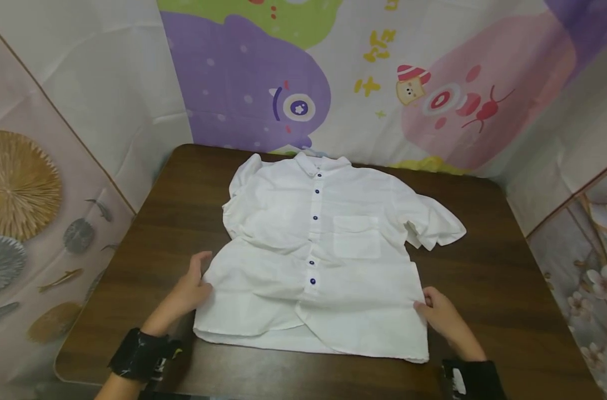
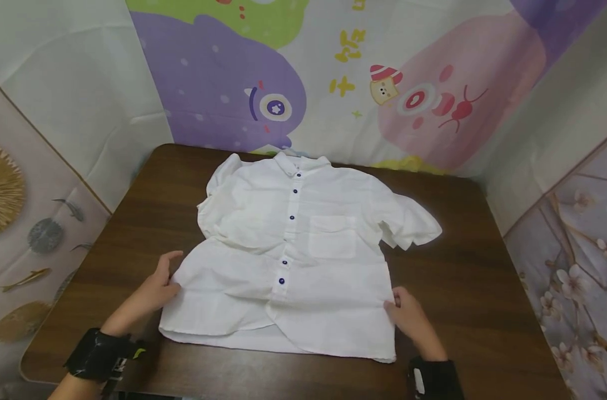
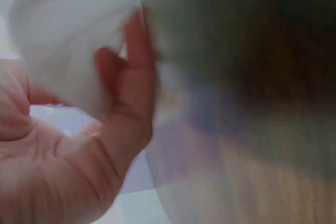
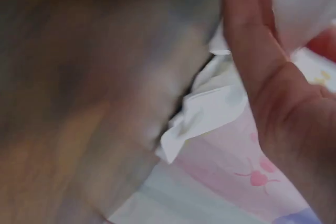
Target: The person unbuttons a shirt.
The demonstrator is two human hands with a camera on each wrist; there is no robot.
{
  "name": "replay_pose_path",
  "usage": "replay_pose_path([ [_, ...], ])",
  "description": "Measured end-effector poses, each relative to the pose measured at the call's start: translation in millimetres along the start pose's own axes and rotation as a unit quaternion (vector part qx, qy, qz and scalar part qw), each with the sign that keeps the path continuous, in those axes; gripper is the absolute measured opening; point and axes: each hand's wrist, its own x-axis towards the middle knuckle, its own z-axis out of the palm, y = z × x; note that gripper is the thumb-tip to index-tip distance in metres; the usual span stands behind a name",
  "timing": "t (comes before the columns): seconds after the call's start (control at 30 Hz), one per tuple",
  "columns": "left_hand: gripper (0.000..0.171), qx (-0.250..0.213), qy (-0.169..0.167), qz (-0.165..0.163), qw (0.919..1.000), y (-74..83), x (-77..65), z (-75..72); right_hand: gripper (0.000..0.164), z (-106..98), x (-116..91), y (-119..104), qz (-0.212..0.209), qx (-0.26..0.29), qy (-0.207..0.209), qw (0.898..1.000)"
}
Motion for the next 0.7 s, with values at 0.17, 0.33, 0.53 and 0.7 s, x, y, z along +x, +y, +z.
replay_pose_path([
  [0.17,0.06,-0.049,0.019,0.049,0.9974,5.8,-6.5,-12.0,0.038,-3.6,-6.2,-18.6,0.018,0.048,0.043,0.998],
  [0.33,0.053,-0.054,-0.033,0.072,0.9954,7.6,-14.4,-25.4,0.055,-11.1,-17.9,-30.3,-0.002,0.034,0.046,0.998],
  [0.53,0.05,0.016,-0.108,0.086,0.9903,-7.4,-16.4,-19.2,0.047,-8.0,-25.5,-12.9,-0.061,-0.048,-0.031,0.997],
  [0.7,0.043,0.107,-0.121,0.097,0.9821,-15.1,-15.1,-7.2,0.043,8.0,-23.7,3.0,-0.027,-0.107,-0.064,0.992],
])
